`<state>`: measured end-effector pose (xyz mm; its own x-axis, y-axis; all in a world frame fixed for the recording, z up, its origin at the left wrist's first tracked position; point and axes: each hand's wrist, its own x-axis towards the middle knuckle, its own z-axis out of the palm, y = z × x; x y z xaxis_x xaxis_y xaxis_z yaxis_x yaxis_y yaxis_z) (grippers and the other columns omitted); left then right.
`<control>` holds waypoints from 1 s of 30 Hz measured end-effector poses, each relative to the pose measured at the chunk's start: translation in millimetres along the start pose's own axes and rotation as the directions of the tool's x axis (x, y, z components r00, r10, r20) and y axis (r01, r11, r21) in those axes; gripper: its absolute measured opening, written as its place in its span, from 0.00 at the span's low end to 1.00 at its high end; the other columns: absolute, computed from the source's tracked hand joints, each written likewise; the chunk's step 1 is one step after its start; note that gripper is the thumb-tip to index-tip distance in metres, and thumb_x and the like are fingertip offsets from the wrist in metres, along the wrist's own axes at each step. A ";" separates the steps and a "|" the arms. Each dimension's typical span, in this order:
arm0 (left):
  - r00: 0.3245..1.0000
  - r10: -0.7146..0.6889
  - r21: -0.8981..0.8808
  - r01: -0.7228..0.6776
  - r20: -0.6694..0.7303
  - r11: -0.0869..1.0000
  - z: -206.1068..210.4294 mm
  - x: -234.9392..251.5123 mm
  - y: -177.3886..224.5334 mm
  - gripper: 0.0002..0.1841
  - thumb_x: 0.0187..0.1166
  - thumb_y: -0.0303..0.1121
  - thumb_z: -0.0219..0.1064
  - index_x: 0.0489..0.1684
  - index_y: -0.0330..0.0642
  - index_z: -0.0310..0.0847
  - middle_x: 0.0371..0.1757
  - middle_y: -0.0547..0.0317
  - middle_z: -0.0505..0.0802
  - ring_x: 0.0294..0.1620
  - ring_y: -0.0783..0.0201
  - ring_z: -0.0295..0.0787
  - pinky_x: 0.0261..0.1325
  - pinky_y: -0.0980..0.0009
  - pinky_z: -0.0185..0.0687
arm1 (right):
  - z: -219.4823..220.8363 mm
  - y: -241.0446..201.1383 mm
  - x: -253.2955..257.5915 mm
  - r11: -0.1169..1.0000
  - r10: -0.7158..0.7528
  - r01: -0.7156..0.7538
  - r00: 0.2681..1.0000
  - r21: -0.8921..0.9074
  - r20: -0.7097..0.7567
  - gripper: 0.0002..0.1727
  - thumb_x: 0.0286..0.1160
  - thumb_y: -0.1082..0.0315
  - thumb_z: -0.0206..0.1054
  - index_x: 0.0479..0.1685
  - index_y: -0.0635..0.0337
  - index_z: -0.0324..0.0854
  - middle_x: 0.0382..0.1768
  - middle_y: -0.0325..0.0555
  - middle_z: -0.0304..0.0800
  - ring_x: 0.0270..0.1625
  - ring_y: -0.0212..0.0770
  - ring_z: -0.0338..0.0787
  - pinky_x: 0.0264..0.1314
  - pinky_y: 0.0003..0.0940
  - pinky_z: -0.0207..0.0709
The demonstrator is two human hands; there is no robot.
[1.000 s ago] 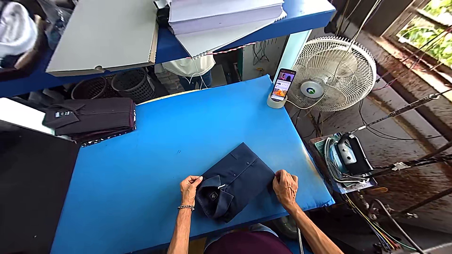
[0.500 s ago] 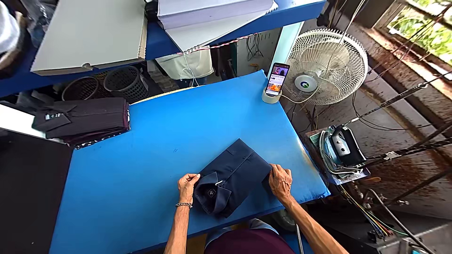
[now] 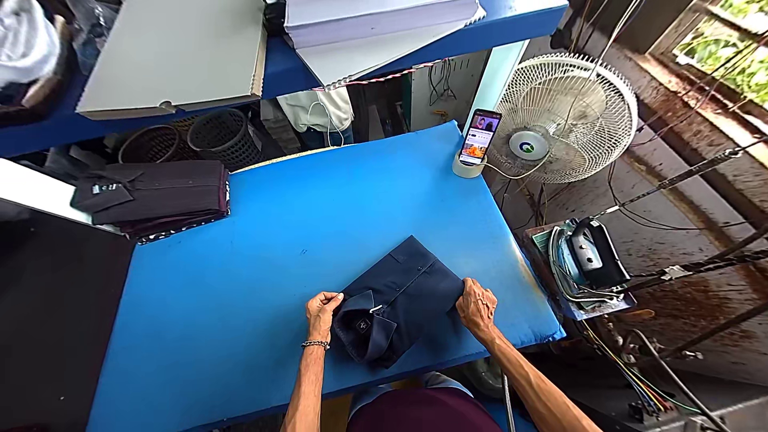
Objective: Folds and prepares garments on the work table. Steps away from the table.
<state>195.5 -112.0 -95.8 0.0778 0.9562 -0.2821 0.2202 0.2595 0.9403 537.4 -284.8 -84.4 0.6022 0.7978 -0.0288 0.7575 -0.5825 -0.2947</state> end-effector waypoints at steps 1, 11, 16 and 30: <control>1.000 0.003 -0.001 -0.003 -0.002 1.000 0.2 -0.6 0.8 0.04 0.74 0.25 0.76 0.33 0.33 0.90 0.30 0.50 0.93 0.33 0.61 0.89 0.43 0.61 0.87 | -0.3 -1.1 -1.4 1.000 -0.007 0.007 1.000 0.017 -0.010 0.11 0.72 0.72 0.61 0.47 0.67 0.85 0.44 0.61 0.91 0.42 0.61 0.92 0.44 0.62 0.80; 1.000 0.009 0.007 -0.009 0.006 1.000 -1.6 -1.1 -0.4 0.05 0.76 0.27 0.75 0.35 0.34 0.89 0.29 0.52 0.93 0.32 0.62 0.88 0.42 0.63 0.85 | -19.2 14.0 -1.0 0.956 0.115 -0.118 0.993 0.267 0.028 0.16 0.82 0.74 0.55 0.59 0.60 0.85 0.52 0.59 0.91 0.50 0.62 0.92 0.48 0.65 0.83; 1.000 0.011 0.039 -0.011 -0.018 0.999 0.2 -7.1 3.7 0.05 0.75 0.28 0.76 0.36 0.35 0.89 0.30 0.52 0.93 0.32 0.62 0.89 0.44 0.62 0.86 | -39.7 -16.5 -1.0 0.949 -0.037 0.091 0.982 0.301 -0.183 0.33 0.93 0.54 0.44 0.90 0.68 0.58 0.88 0.62 0.63 0.86 0.60 0.70 0.84 0.61 0.67; 0.987 -0.029 0.152 0.054 -0.159 0.987 2.3 -45.0 7.4 0.19 0.90 0.41 0.60 0.55 0.31 0.87 0.49 0.42 0.93 0.52 0.52 0.91 0.62 0.50 0.85 | 8.4 81.1 28.1 0.999 0.039 -0.039 0.986 0.001 -0.162 0.41 0.91 0.44 0.39 0.92 0.69 0.52 0.94 0.62 0.49 0.97 0.57 0.46 0.92 0.72 0.32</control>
<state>195.8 -153.4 -76.6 -0.0845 0.9576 -0.2754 0.3696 0.2868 0.8838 613.7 -308.4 -117.1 0.6641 0.7388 0.1148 0.7331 -0.6133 -0.2939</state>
